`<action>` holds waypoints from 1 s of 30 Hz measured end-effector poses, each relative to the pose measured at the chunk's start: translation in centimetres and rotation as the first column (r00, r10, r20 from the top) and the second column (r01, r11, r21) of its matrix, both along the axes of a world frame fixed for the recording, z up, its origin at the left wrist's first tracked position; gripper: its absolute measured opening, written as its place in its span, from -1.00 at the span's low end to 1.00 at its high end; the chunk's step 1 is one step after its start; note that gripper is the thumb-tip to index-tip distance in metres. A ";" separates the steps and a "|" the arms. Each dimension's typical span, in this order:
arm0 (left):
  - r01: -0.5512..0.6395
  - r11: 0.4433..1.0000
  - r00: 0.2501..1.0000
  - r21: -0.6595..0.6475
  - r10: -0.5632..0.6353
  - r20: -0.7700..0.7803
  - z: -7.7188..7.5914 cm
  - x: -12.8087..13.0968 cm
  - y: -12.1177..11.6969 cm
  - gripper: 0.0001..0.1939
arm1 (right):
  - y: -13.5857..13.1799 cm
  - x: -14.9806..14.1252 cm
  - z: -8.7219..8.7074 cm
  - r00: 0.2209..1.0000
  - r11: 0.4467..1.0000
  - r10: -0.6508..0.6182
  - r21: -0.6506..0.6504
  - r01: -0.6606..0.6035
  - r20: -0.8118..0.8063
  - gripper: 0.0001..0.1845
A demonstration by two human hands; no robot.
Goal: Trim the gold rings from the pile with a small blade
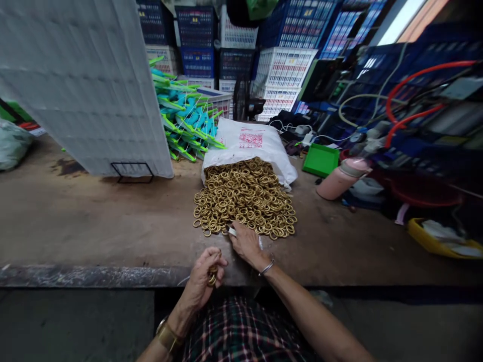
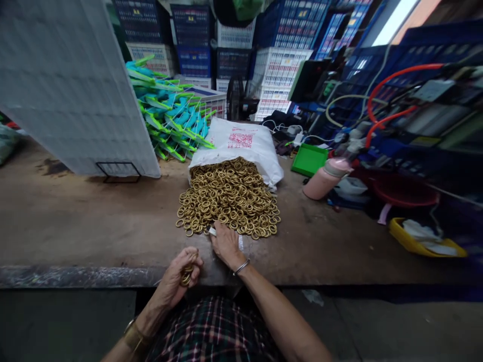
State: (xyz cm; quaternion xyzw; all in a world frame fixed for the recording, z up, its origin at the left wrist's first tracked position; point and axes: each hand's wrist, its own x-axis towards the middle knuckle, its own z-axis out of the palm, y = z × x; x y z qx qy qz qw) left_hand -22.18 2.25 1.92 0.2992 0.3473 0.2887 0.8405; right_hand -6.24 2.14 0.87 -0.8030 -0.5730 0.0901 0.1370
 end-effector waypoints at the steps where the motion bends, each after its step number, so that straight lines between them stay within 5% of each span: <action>1: 0.005 0.999 1.000 -0.041 -0.004 0.015 0.0 -0.1 0.1 -0.75 | -0.1 0.0 0.0 1.000 1.000 -0.004 0.007 0.004 0.003 -0.82; 11: -0.050 0.916 0.980 -0.397 0.121 0.155 -0.3 -0.2 1.0 -0.88 | -0.9 0.8 -0.5 0.999 0.994 0.014 0.111 -0.009 -0.042 -0.85; 20: -0.013 0.935 0.987 -0.355 0.068 0.142 -0.6 0.3 1.1 -0.67 | -1.3 1.4 -1.6 0.991 0.975 0.116 0.195 -0.103 -0.060 -0.80; 23: 0.002 0.971 0.998 -0.239 0.011 0.054 -0.5 0.5 1.0 -0.62 | -1.3 1.4 -1.5 0.981 0.971 0.154 0.204 -0.128 -0.120 -0.79; 26: -0.013 0.999 0.989 0.044 0.019 -0.145 -0.2 0.6 0.8 -0.67 | -1.3 1.1 -0.9 0.938 0.977 0.154 0.191 -0.097 -0.312 -0.89; 28: 0.008 0.962 0.958 0.273 0.071 -0.278 -0.1 0.6 0.7 -0.74 | -1.3 0.7 -0.3 0.846 0.982 0.149 0.176 -0.067 -0.511 -0.94; 30: 0.044 0.886 0.932 0.461 0.130 -0.339 0.0 0.6 0.7 -0.75 | -1.4 0.2 0.3 0.677 0.992 0.115 0.117 -0.044 -0.727 -0.92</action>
